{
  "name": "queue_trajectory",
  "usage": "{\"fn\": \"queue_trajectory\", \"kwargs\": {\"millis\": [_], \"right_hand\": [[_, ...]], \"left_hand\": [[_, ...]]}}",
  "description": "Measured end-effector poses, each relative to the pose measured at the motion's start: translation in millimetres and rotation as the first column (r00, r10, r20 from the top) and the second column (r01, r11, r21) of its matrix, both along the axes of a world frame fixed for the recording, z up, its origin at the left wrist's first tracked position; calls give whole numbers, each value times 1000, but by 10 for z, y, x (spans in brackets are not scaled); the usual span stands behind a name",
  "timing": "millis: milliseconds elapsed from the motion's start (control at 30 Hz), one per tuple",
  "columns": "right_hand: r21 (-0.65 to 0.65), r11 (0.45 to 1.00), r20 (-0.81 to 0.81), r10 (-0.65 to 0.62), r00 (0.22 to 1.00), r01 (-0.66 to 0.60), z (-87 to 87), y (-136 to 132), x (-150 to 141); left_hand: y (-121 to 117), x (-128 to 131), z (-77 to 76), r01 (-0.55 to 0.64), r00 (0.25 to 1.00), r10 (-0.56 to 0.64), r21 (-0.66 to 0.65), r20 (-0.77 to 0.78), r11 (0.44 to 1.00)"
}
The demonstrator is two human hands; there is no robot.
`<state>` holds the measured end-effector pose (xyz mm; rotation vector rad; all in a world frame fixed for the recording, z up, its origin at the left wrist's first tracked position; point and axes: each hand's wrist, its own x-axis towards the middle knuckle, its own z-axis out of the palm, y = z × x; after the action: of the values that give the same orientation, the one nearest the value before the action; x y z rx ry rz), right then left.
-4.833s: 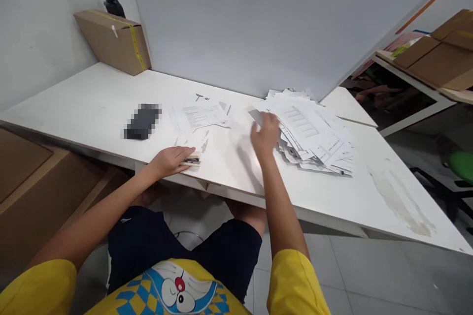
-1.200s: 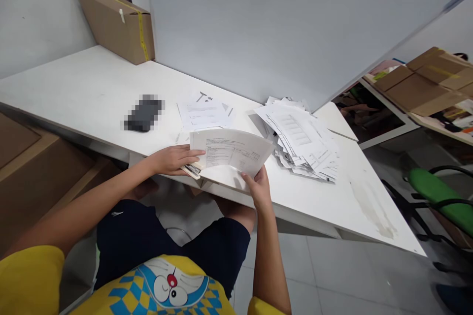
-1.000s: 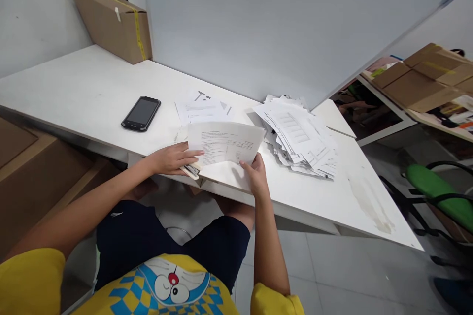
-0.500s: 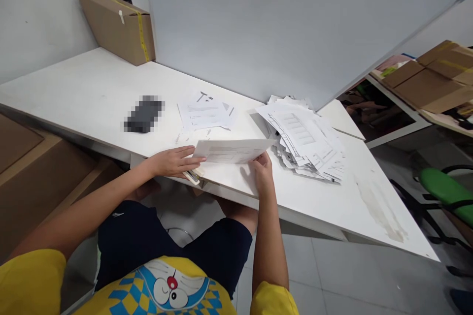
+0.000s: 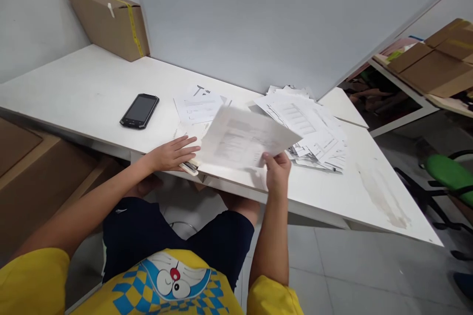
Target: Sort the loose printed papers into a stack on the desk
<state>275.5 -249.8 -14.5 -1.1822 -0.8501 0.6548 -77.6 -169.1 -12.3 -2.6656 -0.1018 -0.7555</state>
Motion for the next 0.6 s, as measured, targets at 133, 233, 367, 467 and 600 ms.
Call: {"fn": "queue_trajectory", "kwargs": {"millis": [133,233,367,467,600], "right_hand": [[-228,963,-67,131,989,-143,149,-466,207],[-407,892,-139,149,979,-194,137,-799,190],[-484,828,-200,209,957,-283,63,-1043,62],[-490,809,-227,242,943,-325,77,-1114,15],[-488,811,-235,233,944,-322,131,-1137,-9]], "left_hand": [[-2,9,-46,-53,995,57,-59,77,997],[9,5,-96,-138,987,144,-91,67,986],[27,-6,-107,-185,981,190,-88,49,979],[33,-2,-79,-190,978,196,-96,64,977],[37,12,-66,-194,976,201,-79,79,978]]}}
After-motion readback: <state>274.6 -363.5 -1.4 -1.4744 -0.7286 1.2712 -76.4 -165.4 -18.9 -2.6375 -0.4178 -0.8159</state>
